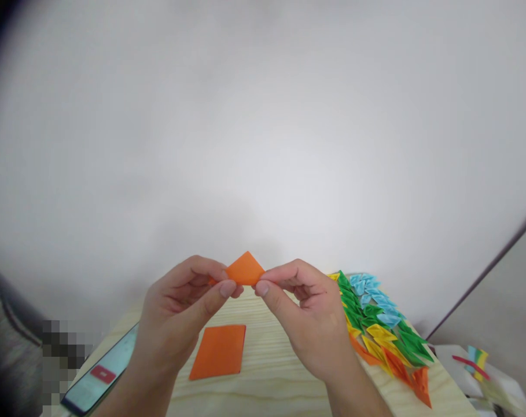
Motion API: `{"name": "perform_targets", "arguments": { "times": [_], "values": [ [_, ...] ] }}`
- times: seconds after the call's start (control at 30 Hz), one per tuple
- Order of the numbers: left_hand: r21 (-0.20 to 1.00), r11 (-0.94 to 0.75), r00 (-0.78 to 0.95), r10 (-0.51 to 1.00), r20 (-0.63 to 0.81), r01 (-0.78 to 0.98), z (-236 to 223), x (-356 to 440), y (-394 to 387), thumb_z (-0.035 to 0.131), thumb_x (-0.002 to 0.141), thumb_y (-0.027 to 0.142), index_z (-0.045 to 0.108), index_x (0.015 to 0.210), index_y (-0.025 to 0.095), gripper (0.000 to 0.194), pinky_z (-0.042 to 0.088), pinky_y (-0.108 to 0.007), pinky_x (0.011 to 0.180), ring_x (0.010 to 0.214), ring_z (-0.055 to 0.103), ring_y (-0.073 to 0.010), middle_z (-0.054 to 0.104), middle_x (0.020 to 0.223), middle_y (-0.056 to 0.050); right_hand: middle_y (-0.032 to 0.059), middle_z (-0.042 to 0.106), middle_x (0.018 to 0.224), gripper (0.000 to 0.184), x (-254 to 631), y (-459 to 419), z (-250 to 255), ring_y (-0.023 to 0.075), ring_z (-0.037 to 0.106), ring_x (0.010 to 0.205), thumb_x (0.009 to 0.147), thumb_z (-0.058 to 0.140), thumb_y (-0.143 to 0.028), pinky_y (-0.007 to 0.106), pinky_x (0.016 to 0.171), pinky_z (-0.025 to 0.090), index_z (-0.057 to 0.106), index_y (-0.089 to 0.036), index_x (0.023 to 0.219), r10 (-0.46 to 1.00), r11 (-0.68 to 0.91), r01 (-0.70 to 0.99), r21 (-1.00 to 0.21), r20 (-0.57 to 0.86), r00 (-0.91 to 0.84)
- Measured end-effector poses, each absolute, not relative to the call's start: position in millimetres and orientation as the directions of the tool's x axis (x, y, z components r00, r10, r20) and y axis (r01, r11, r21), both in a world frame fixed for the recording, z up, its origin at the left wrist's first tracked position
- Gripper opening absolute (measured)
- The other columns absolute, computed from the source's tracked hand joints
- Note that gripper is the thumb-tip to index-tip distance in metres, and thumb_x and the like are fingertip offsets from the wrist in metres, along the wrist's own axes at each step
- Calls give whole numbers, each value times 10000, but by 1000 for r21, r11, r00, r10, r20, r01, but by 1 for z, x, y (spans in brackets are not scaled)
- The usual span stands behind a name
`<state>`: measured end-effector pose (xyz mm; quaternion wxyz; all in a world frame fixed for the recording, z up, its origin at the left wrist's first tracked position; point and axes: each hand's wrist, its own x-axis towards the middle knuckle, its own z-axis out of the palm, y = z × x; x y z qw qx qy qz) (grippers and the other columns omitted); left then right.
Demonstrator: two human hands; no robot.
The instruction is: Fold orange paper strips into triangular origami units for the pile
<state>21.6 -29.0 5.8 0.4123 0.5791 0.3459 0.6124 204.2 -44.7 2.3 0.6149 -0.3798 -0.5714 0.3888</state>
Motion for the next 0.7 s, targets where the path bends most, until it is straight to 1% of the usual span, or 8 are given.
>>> {"name": "perform_targets", "arguments": {
  "times": [0.1,0.27,0.4,0.57,0.7],
  "values": [
    [900,-428,55,900,433,-86,2,21,-27,832,842,303,675,844,188,195,539,-292,708,744,670,-174,703,764,-24,46,795,833,113,203,-44,2,195,744,786,883,817,-293,311,736,604,744,-211,856,914,403,-33,-914,400,70],
    [894,-441,65,892,446,-81,0,20,-26,822,859,299,672,855,190,186,534,-290,712,750,673,-170,705,773,-24,42,792,878,127,203,-43,1,187,730,801,851,838,-241,312,754,589,716,-218,821,906,419,-49,-907,415,79],
    [899,-430,77,896,436,-83,1,19,-26,816,866,292,667,866,187,183,543,-291,720,751,690,-172,719,771,-23,39,793,897,132,205,-44,1,185,728,806,849,836,-226,324,774,590,710,-221,809,912,409,-52,-911,406,54],
    [898,-436,93,893,441,-67,0,18,-26,807,875,283,664,870,191,170,542,-294,727,762,687,-171,717,778,-22,35,779,837,145,206,-44,2,186,709,779,868,824,-281,316,718,569,704,-219,814,919,393,-26,-919,391,57],
    [895,-442,101,890,446,-59,-1,19,-27,809,870,280,656,861,196,174,546,-310,730,767,680,-179,712,790,-25,39,774,835,167,205,-45,4,193,712,779,868,823,-308,321,711,568,693,-216,816,924,376,-2,-926,375,73]
  ]
}}
